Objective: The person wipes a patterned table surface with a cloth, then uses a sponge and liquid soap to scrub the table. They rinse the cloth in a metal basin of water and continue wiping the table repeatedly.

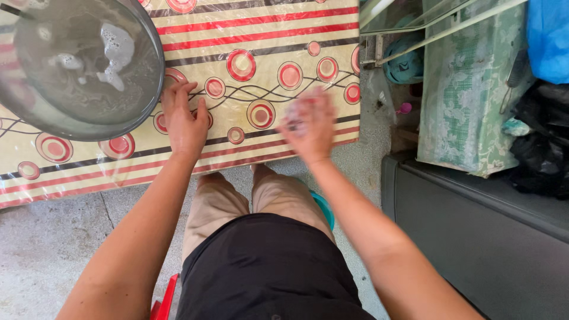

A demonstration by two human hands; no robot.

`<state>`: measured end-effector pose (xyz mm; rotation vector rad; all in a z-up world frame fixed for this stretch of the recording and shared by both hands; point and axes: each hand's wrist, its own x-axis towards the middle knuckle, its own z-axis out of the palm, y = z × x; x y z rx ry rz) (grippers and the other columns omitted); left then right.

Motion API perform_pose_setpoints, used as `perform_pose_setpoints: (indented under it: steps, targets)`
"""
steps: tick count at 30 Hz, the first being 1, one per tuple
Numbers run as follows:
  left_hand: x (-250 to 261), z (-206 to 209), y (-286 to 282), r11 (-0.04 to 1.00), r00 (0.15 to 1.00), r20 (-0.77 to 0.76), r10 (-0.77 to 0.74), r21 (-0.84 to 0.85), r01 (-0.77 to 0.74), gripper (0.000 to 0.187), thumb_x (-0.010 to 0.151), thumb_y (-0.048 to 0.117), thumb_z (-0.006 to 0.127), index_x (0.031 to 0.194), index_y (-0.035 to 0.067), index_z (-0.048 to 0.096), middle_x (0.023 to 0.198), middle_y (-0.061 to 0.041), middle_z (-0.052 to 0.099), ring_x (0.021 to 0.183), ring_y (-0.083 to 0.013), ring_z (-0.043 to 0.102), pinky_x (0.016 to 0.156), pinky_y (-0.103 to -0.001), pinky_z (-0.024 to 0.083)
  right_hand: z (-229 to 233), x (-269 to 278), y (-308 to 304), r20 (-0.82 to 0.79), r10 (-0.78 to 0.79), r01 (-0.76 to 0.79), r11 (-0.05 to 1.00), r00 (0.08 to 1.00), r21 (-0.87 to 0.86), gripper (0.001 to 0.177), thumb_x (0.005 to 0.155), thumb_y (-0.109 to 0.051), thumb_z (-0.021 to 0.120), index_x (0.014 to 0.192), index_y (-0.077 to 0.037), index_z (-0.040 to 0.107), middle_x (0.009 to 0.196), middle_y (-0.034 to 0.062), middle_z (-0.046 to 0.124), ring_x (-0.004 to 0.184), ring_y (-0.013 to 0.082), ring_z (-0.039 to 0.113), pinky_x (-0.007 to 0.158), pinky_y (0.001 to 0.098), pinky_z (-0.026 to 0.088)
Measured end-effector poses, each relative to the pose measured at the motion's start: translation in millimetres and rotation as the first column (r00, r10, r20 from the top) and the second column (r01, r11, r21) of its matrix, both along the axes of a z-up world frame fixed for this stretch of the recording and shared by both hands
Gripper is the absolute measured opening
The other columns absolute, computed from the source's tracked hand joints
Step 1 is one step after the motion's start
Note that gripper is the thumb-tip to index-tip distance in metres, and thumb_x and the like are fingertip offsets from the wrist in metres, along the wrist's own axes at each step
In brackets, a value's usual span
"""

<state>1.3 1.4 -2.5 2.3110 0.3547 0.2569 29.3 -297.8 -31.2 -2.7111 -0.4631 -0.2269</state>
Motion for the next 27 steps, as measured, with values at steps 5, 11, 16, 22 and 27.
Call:
perform_pose_setpoints:
  steps: [5, 11, 16, 22, 27]
  targets:
    - [17, -13, 11, 0.99, 0.994, -0.047, -0.103, 0.093, 0.107, 0.038, 0.1, 0.008, 0.066, 0.137, 0.004, 0.058, 0.157, -0.017, 0.047, 0.152, -0.0408, 0.034, 0.123, -0.052, 0.029, 3, -53, 140, -0.009, 0.4, -0.392, 0.902, 0.916, 0.181, 0.044, 0.08, -0.024, 0.076, 0.122, -0.021, 0.062, 0.159, 0.0178, 0.041, 0.149, 0.0421, 0.039, 0.119, 0.0642, 0.036]
    - [44, -23, 24, 0.98, 0.983, -0.09, -0.162, 0.099, 0.17, 0.048, 0.104, 0.013, 0.061, 0.15, 0.004, 0.051, 0.167, -0.014, 0.038, 0.156, -0.0384, 0.028, 0.128, -0.049, 0.024, 0, -50, 73, -0.285, 0.163, -0.144, 0.986, 0.944, 0.088, 0.035, 0.092, -0.009, 0.065, 0.125, -0.022, 0.065, 0.149, 0.0002, 0.057, 0.154, 0.0237, 0.048, 0.126, 0.045, 0.038]
    - [44, -31, 22, 0.964, 0.982, -0.101, -0.158, 0.201, 0.176, 0.051, 0.107, 0.018, 0.056, 0.155, 0.003, 0.046, 0.169, -0.016, 0.033, 0.157, -0.039, 0.028, 0.129, -0.049, 0.023, -10, 13, -46, -0.076, -0.533, 0.536, 0.844, 0.843, 0.032, 0.066, 0.101, -0.022, 0.069, 0.159, -0.013, 0.039, 0.164, 0.0254, 0.031, 0.15, 0.0477, 0.026, 0.118, 0.0666, 0.018]
    - [46, -41, 16, 0.934, 0.983, -0.111, -0.143, 0.312, 0.171, 0.056, 0.106, 0.02, 0.051, 0.158, 0.003, 0.042, 0.17, -0.015, 0.031, 0.157, -0.0395, 0.026, 0.13, -0.049, 0.022, -45, 77, 30, -0.151, -0.727, 0.724, 0.684, 0.669, -0.088, 0.071, 0.091, -0.029, 0.063, 0.156, -0.022, 0.037, 0.166, 0.0195, 0.025, 0.151, 0.0466, 0.026, 0.118, 0.0605, 0.026]
    - [43, -42, 16, 0.945, 0.983, -0.147, -0.109, 0.291, 0.149, 0.057, 0.105, 0.02, 0.05, 0.159, 0.005, 0.042, 0.17, -0.012, 0.031, 0.157, -0.0361, 0.027, 0.13, -0.049, 0.021, -27, 20, 137, -0.057, -0.055, 0.058, 0.997, 0.997, 0.045, 0.067, 0.097, -0.023, 0.061, 0.158, -0.018, 0.036, 0.168, 0.0174, 0.03, 0.154, 0.0453, 0.032, 0.127, 0.062, 0.025]
